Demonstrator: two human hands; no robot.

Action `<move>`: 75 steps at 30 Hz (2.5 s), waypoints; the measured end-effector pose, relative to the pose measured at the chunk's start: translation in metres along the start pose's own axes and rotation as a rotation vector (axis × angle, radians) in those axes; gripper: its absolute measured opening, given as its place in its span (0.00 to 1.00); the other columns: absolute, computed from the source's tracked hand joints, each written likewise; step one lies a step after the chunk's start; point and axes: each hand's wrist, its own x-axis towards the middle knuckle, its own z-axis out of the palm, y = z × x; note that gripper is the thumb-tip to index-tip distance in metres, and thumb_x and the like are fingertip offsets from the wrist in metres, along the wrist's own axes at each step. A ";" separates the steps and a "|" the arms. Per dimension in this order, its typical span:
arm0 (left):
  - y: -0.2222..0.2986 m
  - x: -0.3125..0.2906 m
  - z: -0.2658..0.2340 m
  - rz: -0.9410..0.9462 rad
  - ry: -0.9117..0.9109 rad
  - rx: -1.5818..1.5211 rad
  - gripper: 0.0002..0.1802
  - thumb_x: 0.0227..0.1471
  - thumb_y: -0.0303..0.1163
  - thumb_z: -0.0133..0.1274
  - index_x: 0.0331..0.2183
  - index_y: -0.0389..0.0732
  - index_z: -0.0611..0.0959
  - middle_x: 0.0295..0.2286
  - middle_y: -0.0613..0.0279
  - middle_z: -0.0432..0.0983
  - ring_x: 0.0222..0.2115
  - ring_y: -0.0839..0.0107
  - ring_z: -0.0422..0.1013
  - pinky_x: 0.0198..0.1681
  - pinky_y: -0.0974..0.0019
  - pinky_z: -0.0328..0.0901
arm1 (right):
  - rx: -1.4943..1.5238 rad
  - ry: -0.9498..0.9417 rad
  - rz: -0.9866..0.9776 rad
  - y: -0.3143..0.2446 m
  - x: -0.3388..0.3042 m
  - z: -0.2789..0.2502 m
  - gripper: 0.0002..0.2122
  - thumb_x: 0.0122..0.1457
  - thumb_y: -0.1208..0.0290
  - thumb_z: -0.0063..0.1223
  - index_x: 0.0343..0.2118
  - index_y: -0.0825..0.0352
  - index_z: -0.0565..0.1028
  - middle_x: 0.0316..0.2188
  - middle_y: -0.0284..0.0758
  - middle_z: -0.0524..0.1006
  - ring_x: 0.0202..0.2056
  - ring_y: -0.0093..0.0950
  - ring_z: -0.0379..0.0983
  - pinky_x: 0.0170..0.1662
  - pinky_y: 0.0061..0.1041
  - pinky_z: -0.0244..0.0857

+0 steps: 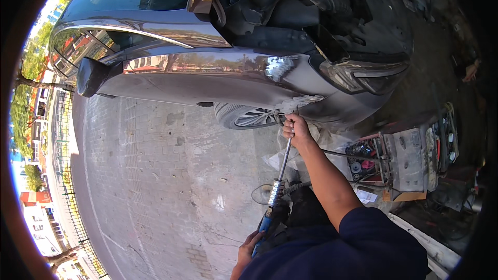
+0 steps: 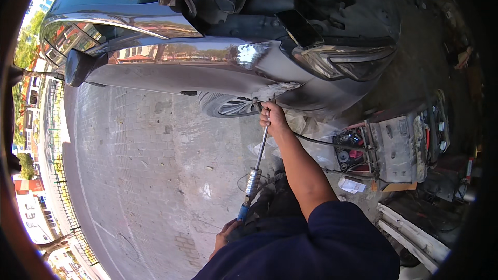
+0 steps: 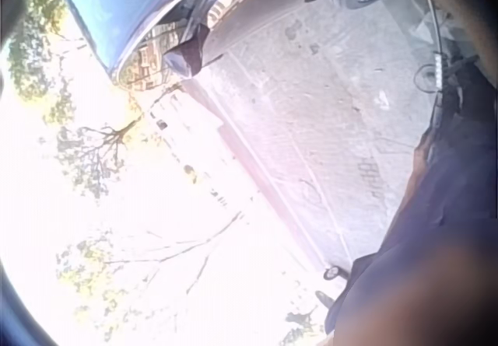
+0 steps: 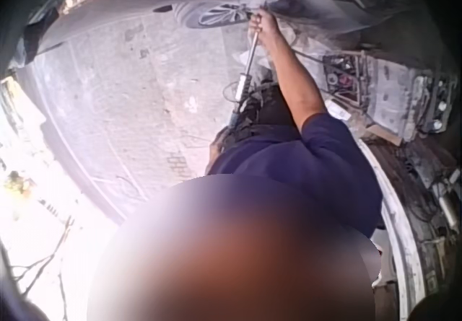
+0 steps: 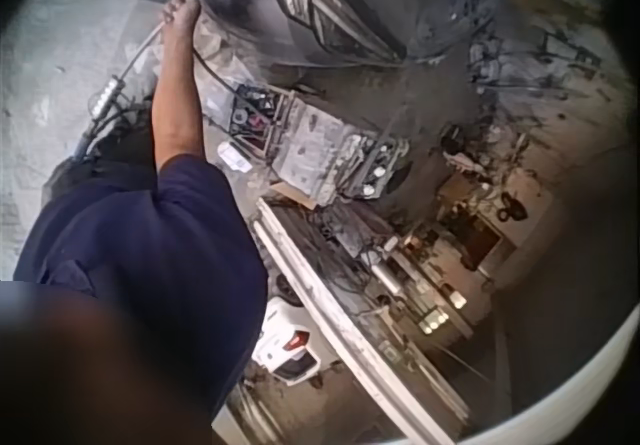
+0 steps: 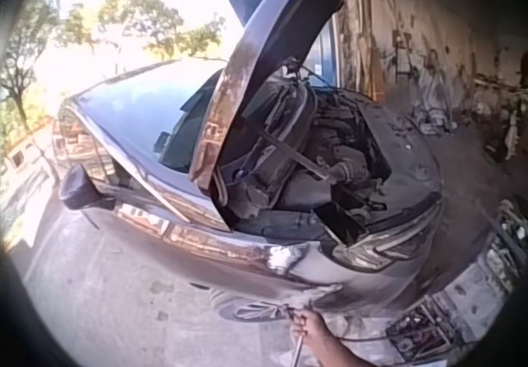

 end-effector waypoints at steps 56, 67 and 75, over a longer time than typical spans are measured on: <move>-0.004 0.004 -0.016 0.127 0.045 -0.059 0.39 0.54 0.50 0.69 0.65 0.48 0.81 0.62 0.49 0.79 0.61 0.52 0.78 0.63 0.57 0.71 | -0.274 0.256 0.135 0.176 -0.120 -0.033 0.14 0.67 0.58 0.64 0.41 0.67 0.80 0.30 0.35 0.81 0.30 0.31 0.83 0.32 0.35 0.77; -0.009 0.003 -0.002 -0.009 0.038 -0.071 0.39 0.53 0.48 0.68 0.65 0.49 0.82 0.63 0.49 0.79 0.61 0.53 0.78 0.64 0.57 0.70 | -0.315 0.348 -0.176 -0.007 -0.002 0.031 0.09 0.67 0.65 0.62 0.34 0.55 0.71 0.22 0.22 0.66 0.17 0.17 0.57 0.20 0.23 0.51; -0.008 0.001 0.011 -0.042 0.098 -0.136 0.34 0.54 0.44 0.67 0.62 0.48 0.83 0.63 0.51 0.79 0.59 0.53 0.80 0.62 0.58 0.72 | 0.049 -0.261 0.096 -0.022 0.010 -0.010 0.18 0.66 0.65 0.58 0.21 0.51 0.62 0.15 0.17 0.54 0.14 0.15 0.48 0.18 0.23 0.41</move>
